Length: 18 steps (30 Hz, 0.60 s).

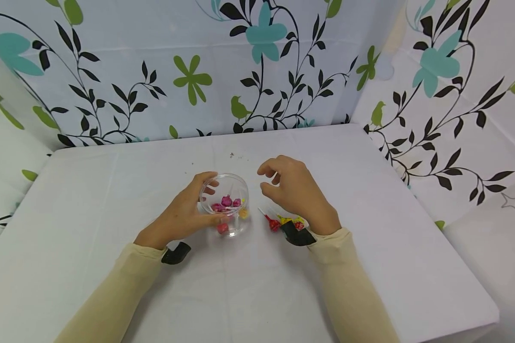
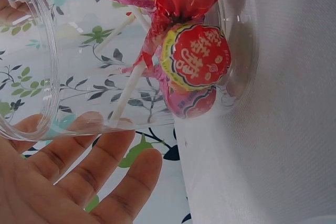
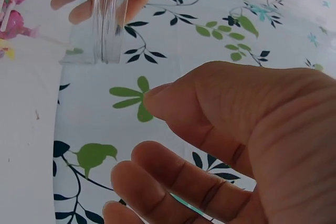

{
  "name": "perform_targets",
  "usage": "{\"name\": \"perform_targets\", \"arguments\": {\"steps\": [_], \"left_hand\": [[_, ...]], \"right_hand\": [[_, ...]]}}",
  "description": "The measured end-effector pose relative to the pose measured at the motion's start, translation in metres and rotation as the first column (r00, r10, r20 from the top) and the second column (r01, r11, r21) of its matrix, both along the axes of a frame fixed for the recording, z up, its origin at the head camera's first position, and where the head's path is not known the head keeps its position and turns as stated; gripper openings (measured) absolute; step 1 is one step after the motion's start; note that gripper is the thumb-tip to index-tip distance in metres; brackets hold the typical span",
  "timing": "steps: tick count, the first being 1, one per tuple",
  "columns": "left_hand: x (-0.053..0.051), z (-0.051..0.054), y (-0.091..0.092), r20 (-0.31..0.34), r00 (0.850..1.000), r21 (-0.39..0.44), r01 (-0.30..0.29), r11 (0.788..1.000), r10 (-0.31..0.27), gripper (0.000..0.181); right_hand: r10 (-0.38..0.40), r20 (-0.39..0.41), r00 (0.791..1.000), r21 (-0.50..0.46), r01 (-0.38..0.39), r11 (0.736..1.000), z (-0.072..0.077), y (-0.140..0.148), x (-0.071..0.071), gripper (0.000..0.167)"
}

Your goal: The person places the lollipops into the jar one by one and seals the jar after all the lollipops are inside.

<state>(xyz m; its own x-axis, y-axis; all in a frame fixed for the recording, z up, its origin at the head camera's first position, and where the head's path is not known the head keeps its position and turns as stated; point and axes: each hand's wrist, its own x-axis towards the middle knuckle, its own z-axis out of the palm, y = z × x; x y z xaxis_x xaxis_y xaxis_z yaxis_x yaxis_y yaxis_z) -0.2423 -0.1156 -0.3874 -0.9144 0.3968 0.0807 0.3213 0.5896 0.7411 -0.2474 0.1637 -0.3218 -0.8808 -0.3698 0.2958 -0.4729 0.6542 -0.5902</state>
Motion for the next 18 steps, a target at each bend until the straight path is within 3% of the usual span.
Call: {"name": "perform_targets", "arguments": {"steps": [5,10,18], "left_hand": [[0.0,0.002,0.0,-0.01,1.0,-0.001,0.0,1.0,0.0,0.104],[-0.001,0.004,-0.001,-0.008,1.0,-0.003,0.002,1.0,-0.002,0.104],[0.0,0.002,0.0,0.007,1.0,-0.001,0.001,1.0,-0.001,0.106]], "right_hand": [[-0.047,0.046,0.998,0.031,0.045,0.998,0.003,0.007,-0.003,0.019],[-0.064,0.148,0.987,0.084,0.052,0.995,0.001,0.01,-0.006,0.017],[-0.057,0.274,0.96,0.206,-0.001,0.978,-0.022,0.01,-0.02,0.019]]}}
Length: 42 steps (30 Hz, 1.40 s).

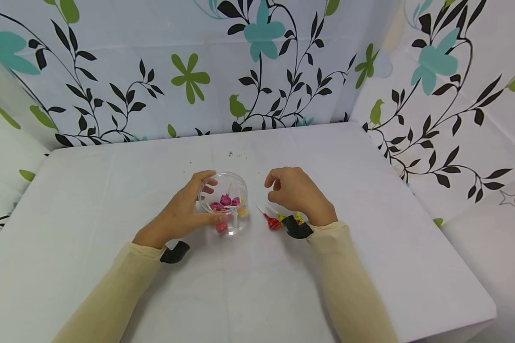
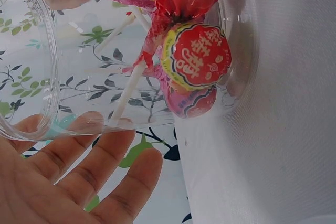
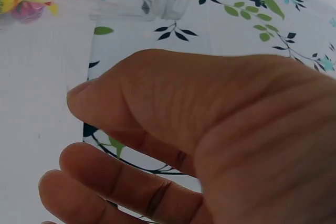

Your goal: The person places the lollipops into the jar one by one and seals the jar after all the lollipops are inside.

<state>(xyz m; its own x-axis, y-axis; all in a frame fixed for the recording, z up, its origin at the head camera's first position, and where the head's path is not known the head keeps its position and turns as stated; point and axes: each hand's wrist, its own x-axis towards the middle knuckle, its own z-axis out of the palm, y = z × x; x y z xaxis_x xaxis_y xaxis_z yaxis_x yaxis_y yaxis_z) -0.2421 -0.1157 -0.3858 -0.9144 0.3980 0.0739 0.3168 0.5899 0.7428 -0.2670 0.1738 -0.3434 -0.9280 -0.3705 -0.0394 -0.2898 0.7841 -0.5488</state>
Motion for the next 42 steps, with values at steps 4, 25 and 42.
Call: {"name": "perform_targets", "arguments": {"steps": [4,25,42], "left_hand": [[0.001,-0.001,0.0,0.007,1.0,0.006,-0.005,1.0,0.005,0.105],[0.001,-0.003,0.002,0.002,1.0,0.003,-0.004,1.0,0.004,0.102],[0.0,-0.001,0.0,-0.014,1.0,0.001,-0.004,1.0,0.004,0.103]], "right_hand": [[0.012,0.057,0.998,0.065,-0.016,0.998,-0.011,-0.002,-0.006,0.021],[-0.015,0.245,0.969,0.161,-0.025,0.987,-0.033,-0.005,-0.01,0.011],[-0.005,0.16,0.987,0.152,-0.02,0.988,-0.026,-0.007,-0.011,0.003]]}}
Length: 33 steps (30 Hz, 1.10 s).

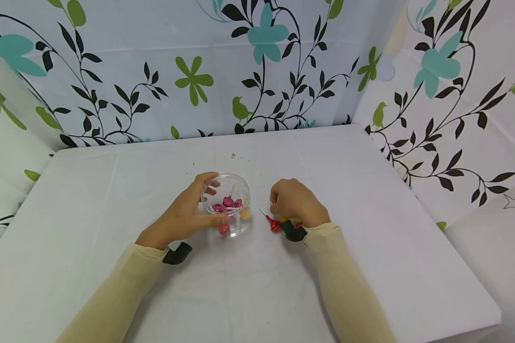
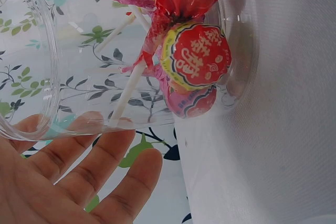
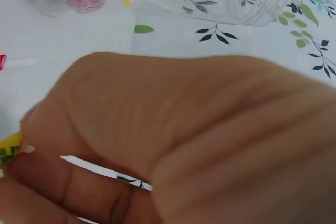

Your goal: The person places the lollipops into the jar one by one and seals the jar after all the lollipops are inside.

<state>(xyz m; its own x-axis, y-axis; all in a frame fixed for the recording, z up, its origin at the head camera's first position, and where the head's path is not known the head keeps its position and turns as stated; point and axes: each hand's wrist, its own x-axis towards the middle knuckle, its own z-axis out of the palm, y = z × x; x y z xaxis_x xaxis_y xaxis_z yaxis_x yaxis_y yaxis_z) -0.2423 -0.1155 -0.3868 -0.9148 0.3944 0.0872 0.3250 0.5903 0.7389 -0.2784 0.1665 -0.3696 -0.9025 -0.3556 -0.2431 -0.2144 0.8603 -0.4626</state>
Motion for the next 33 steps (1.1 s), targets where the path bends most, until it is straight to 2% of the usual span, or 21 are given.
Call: {"name": "perform_targets", "arguments": {"steps": [19,33], "left_hand": [[0.0,0.0,0.0,0.009,1.0,0.001,-0.007,1.0,0.007,0.104],[0.0,0.001,0.0,0.014,1.0,0.003,-0.007,1.0,0.007,0.105]], "right_hand": [[-0.035,-0.158,0.987,-0.056,0.026,0.998,0.008,0.0,0.003,0.007],[-0.082,-0.284,0.955,-0.161,0.036,0.986,0.017,-0.002,0.008,0.015]]}}
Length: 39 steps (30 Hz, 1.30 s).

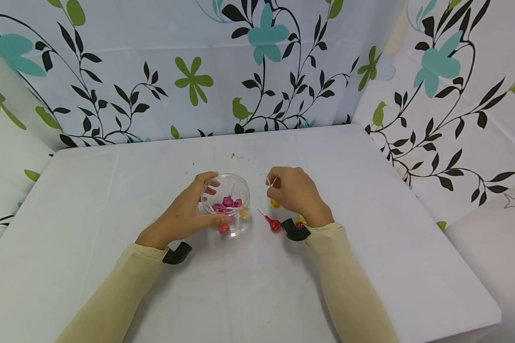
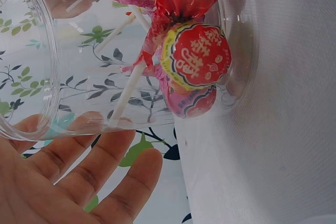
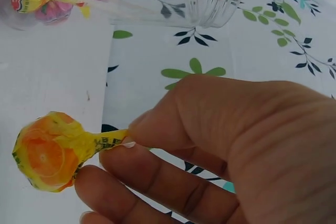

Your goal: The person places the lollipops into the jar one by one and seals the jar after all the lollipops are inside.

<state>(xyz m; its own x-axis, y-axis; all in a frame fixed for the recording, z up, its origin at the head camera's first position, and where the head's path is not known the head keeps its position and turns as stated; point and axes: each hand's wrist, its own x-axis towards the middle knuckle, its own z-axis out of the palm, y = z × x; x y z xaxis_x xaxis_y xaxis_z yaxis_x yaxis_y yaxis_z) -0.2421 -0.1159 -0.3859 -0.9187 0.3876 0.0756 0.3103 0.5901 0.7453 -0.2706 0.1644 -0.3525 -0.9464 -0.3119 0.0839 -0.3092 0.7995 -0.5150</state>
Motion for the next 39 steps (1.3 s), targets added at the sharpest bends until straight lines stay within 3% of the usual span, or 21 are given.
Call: {"name": "perform_targets", "arguments": {"steps": [25,39], "left_hand": [[0.0,-0.001,0.0,-0.019,1.0,-0.006,0.007,1.0,-0.008,0.103],[0.0,-0.001,0.0,-0.006,1.0,-0.006,0.003,1.0,-0.003,0.105]], "right_hand": [[-0.017,-0.139,0.99,-0.171,-0.007,0.985,0.008,-0.002,0.007,0.011],[-0.002,-0.226,0.974,-0.199,-0.044,0.979,0.011,-0.004,0.01,0.011]]}}
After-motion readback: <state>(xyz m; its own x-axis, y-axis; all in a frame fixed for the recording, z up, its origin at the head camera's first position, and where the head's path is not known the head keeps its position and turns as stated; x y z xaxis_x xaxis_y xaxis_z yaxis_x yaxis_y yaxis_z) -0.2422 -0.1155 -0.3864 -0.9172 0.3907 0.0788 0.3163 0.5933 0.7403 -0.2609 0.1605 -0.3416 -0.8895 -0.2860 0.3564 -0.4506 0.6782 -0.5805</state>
